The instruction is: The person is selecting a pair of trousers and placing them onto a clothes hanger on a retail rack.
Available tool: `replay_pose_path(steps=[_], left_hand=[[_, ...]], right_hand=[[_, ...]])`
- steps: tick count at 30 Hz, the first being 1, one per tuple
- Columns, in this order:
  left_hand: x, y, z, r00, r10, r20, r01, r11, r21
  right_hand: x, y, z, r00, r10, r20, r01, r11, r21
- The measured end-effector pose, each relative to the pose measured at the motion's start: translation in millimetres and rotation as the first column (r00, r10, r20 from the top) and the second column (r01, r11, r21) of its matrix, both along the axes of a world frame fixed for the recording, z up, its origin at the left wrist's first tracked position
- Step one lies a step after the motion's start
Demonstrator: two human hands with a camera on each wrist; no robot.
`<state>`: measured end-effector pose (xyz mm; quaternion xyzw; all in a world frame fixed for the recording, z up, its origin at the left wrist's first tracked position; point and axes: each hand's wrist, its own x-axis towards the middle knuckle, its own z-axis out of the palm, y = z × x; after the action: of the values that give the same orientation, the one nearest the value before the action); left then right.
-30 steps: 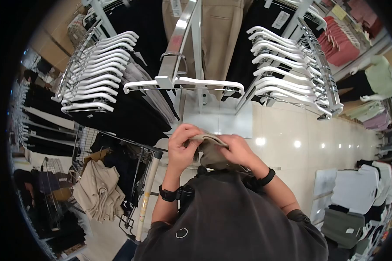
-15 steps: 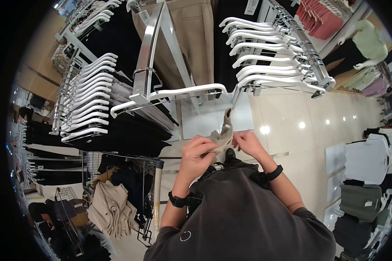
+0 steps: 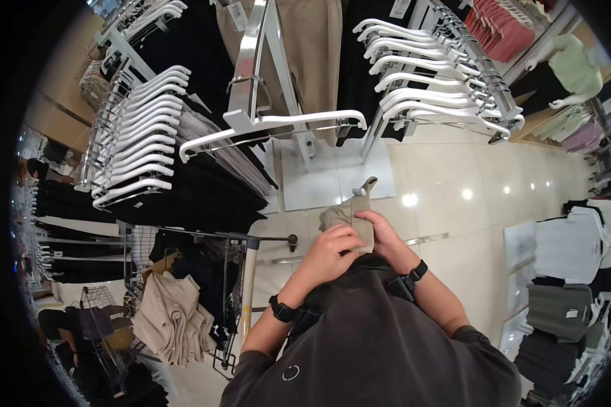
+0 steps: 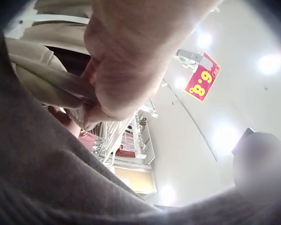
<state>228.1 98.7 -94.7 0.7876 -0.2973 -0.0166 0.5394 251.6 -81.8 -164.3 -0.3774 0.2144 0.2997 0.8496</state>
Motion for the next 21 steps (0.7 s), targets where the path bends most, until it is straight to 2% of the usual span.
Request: replay_pose_path(steps=[5, 8, 11, 15, 17, 21], left_hand=[[-18.0, 7.5, -4.2, 0.988, -0.037, -0.152, 0.034, 0.999, -0.027], [-26.3, 12.0, -7.1, 0.971, -0.05, -0.233, 0.04, 0.998, -0.046], [-32.9, 13.1, -7.5, 0.949, -0.09, -0.304, 0.063, 0.993, -0.097], [-39.1, 12.6, -12.4, 0.915, -0.244, -0.321, 0.169, 0.955, -0.245], [-40.7, 13.4, -14.0, 0.886, -0.262, -0.384, 0.169, 0.951, -0.259], [-41.2, 13.7, -19.7, 0.874, -0.156, -0.461, 0.094, 0.983, -0.155]], right_hand=[[-24.2, 3.5, 14.6, 0.997, -0.076, -0.003, 0.074, 0.983, -0.171], [-32.5, 6.0, 14.1, 0.99, -0.113, 0.083, 0.122, 0.985, -0.119], [-41.3, 5.4, 14.4, 0.983, -0.135, 0.126, 0.153, 0.977, -0.148], [-51.4, -2.4, 28.0, 0.982, -0.09, 0.166, 0.13, 0.959, -0.251], [-58.6, -11.1, 30.0, 0.977, -0.034, 0.212, 0.105, 0.937, -0.333], [-69.4, -20.4, 48.4, 0.97, -0.002, 0.241, 0.089, 0.933, -0.349]])
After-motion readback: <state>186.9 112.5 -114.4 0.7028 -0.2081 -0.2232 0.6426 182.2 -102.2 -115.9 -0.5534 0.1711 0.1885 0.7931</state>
